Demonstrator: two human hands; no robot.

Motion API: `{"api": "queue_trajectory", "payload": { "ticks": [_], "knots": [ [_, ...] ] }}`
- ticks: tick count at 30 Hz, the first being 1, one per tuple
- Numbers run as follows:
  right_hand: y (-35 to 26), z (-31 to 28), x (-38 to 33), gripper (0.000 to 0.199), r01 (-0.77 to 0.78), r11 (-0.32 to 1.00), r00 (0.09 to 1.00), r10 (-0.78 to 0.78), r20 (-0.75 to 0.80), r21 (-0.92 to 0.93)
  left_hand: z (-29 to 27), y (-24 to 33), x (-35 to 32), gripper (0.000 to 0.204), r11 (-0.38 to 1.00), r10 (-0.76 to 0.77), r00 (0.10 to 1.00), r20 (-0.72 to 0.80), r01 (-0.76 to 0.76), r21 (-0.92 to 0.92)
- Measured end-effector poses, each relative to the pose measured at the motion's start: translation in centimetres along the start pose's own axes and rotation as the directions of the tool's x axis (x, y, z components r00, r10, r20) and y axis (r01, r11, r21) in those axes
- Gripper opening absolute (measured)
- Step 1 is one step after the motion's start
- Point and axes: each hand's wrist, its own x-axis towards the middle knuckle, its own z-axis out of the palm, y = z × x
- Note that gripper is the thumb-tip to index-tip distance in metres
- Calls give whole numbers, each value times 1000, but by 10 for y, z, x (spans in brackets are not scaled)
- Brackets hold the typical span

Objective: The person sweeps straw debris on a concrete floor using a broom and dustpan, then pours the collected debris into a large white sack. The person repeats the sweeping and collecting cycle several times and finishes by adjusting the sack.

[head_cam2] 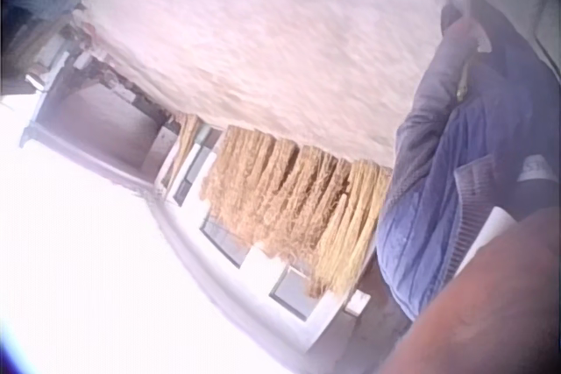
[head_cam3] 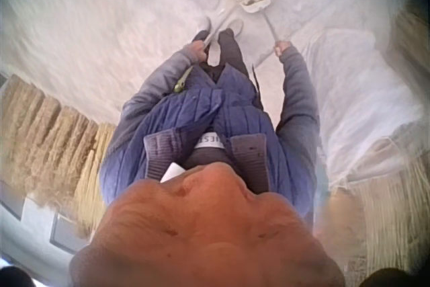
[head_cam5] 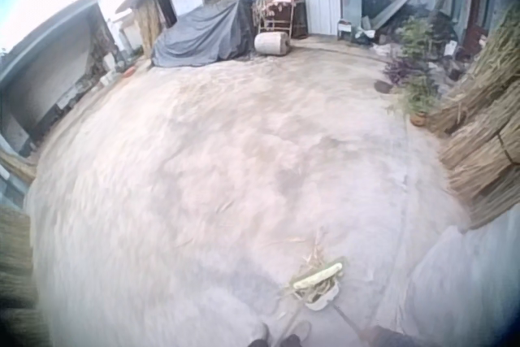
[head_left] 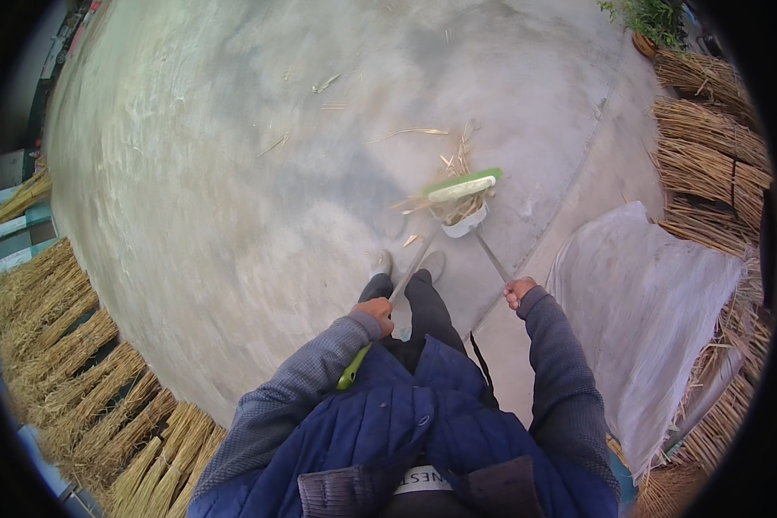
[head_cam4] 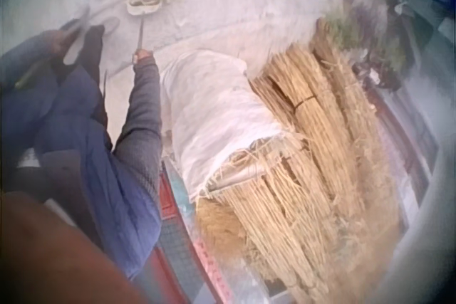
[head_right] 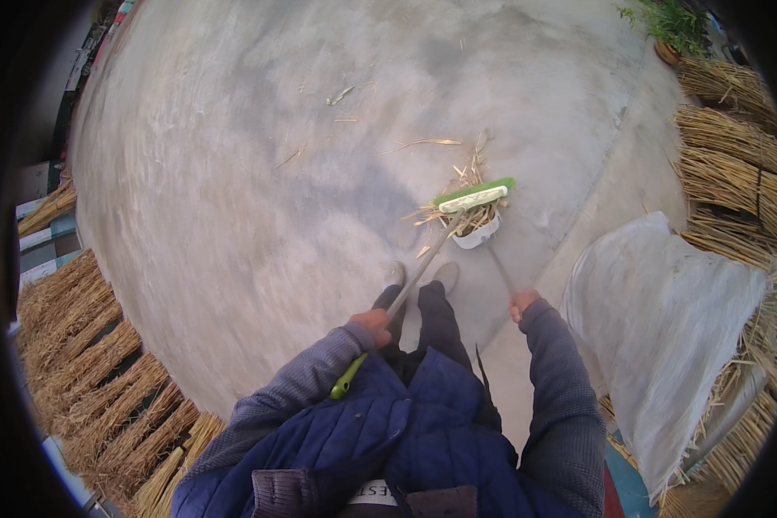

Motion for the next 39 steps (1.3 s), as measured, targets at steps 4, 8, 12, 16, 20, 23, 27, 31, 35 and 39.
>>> {"api": "queue_trajectory", "payload": {
  "ticks": [4,8,12,16,20,23,27,31,35,39],
  "knots": [
    [29,16,-33,15,88,990,995,-94,43,111,-21,-14,-46,31,1000,-20,995,-98,20,4],
    [61,36,-36,14,271,955,962,-274,-10,-117,-49,-32,-93,31,998,10,992,-123,-17,-53],
    [83,63,-42,14,150,963,986,-128,-112,225,-78,-46,-146,18,943,9,999,-35,-21,-332],
    [101,88,-52,16,209,942,974,-177,-141,261,-100,-67,-196,12,775,40,999,30,-12,-632],
    [118,104,-61,16,280,904,959,-245,-144,322,-126,-104,-225,16,575,95,989,110,35,-817],
    [128,115,-75,16,321,883,945,-277,-172,343,-132,-127,-228,15,547,48,997,68,31,-836],
    [134,129,-106,15,373,830,927,-311,-211,416,-130,-151,-190,7,801,-123,990,-72,56,-596],
    [140,142,-153,14,456,740,890,-378,-256,494,-126,-178,-129,20,915,-272,961,-53,241,-323],
    [140,143,-218,17,489,689,870,-430,-242,535,-112,-198,-78,18,896,-312,948,56,313,-314],
    [137,146,-299,18,527,659,849,-424,-314,536,-94,-209,-45,12,802,-365,898,246,438,-407]
  ]
}}
